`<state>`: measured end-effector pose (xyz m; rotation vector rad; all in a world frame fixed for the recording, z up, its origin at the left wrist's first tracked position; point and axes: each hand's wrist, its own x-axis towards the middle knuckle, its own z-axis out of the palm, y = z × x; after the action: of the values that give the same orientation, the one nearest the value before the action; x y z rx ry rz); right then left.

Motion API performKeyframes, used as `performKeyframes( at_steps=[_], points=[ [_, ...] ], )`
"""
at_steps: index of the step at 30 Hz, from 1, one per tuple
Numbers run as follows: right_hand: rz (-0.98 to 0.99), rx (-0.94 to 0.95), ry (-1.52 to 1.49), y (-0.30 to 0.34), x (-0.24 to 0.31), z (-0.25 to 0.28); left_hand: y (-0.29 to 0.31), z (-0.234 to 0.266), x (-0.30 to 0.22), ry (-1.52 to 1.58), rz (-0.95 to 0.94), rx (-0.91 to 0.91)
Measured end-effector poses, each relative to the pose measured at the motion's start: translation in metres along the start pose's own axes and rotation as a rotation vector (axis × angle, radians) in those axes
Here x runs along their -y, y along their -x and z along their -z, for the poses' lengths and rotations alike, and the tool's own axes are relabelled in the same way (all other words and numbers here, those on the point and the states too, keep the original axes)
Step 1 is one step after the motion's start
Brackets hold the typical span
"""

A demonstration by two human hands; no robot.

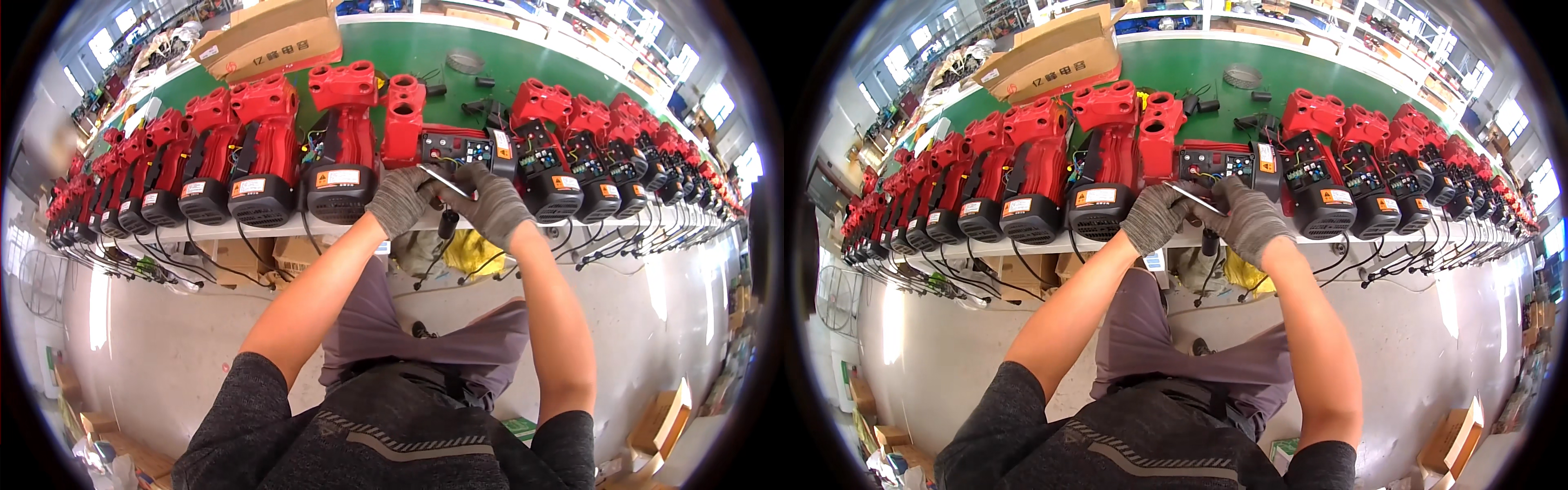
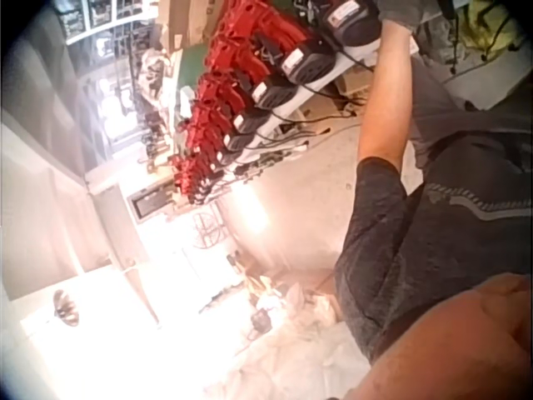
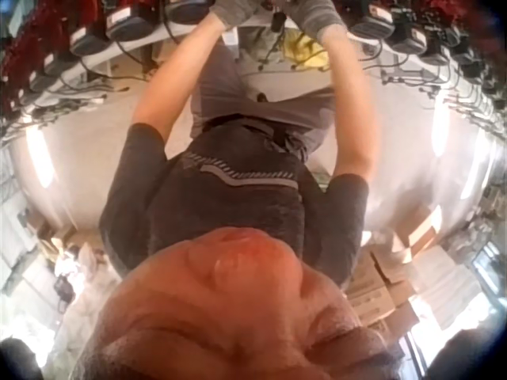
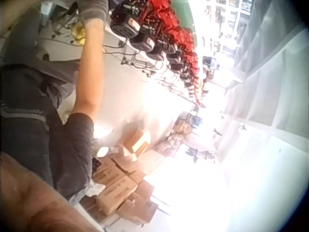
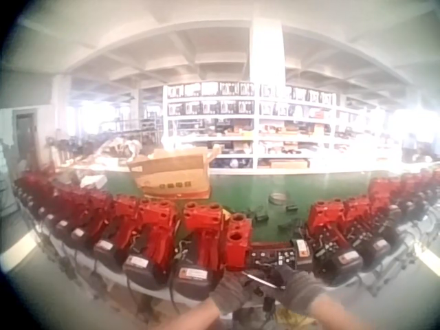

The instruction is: The person assembles the electrical wiring of a water pump by loosening and tightening terminal screws with a screwdriver, connecting wires to a capacitor, and fastening wire caps by hand.

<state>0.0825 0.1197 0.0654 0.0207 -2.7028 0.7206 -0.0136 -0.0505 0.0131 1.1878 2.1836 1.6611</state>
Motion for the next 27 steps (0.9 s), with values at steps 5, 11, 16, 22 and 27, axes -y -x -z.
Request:
performKeyframes(
  at_steps=[5,11,16,22,27],
  points=[
    [-0.384,0.228,-0.276,-0.007,-0.006,-0.007,0.002,-0.005,-0.009,0.069,0.046,-0.003],
    [-0.317,-0.041,-0.435,0.007,-0.001,0.002,0.002,-0.003,-0.012,0.179,0.050,0.018],
    [0.209,0.144,0.124,0.022,0.030,0.028,0.002,-0.002,-0.004,0.080,0.042,0.011],
    [0.321,0.213,0.422,0.013,0.015,0.012,-0.004,-0.006,0.007,0.077,-0.002,0.046],
    [0.357,0.324,0.552,0.006,0.005,0.040,-0.003,-0.009,-0.017,0.298,0.274,0.085]
  ],
)
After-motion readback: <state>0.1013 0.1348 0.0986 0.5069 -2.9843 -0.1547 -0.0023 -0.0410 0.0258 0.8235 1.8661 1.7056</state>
